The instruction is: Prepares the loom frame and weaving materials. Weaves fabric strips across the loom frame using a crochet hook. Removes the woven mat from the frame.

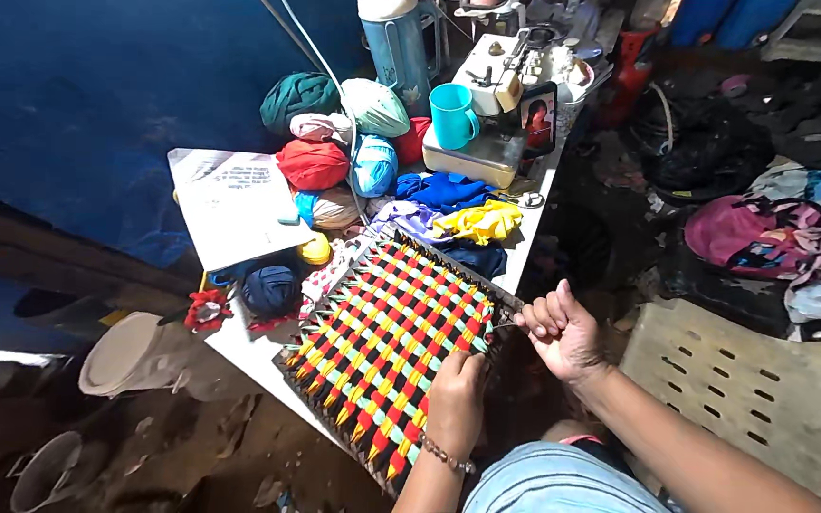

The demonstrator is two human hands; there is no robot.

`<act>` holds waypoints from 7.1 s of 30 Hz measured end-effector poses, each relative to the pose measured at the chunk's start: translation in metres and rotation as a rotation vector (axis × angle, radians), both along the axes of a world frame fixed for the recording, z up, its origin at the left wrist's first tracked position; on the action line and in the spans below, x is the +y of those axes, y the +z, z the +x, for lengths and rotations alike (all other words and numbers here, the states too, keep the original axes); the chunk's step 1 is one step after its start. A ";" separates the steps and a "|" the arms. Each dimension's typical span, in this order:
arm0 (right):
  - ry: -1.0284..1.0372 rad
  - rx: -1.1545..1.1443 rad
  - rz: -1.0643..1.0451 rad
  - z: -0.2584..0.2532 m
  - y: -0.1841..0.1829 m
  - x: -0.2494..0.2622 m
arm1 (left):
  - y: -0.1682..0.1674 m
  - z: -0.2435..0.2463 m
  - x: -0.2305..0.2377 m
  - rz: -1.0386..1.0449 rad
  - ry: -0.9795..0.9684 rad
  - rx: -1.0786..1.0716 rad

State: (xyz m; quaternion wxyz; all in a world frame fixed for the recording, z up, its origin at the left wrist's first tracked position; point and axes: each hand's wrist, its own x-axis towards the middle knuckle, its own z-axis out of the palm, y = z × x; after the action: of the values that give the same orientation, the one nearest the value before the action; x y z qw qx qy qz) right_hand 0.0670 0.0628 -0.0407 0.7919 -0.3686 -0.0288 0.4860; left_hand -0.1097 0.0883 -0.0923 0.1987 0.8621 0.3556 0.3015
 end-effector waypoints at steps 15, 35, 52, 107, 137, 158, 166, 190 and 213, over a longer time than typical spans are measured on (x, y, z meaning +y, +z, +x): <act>0.017 0.180 0.257 0.022 -0.034 0.017 | -0.003 0.005 0.002 -0.036 0.012 -0.015; 0.000 0.186 0.495 0.030 -0.043 0.028 | -0.003 0.003 0.004 -0.006 0.003 0.004; 0.317 -0.468 -0.034 0.056 -0.046 -0.020 | -0.001 0.019 -0.001 -0.080 0.077 0.005; 0.847 -1.077 -0.158 0.097 -0.041 -0.025 | -0.001 0.020 -0.001 -0.157 0.079 -0.026; 0.614 -1.209 0.614 0.044 -0.010 -0.015 | -0.002 0.026 -0.002 -0.118 0.096 -0.010; 0.552 -0.557 0.253 0.046 0.020 0.026 | 0.041 0.034 0.050 -0.302 -0.165 0.007; 0.542 -0.590 0.261 0.047 0.016 0.031 | 0.017 0.034 0.085 0.038 -0.463 -0.024; 0.027 -0.277 0.047 0.005 0.030 0.025 | 0.000 0.024 0.087 -0.098 -0.418 -0.142; 0.568 -0.894 0.673 0.018 -0.023 -0.014 | -0.003 0.009 0.089 -0.107 -0.563 -0.110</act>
State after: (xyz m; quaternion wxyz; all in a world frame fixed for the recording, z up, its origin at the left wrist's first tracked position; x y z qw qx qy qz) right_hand 0.0853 0.0483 -0.0635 0.6157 -0.2447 -0.6057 0.4406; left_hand -0.1004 0.1769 -0.0950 0.3387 0.8975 0.1062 0.2618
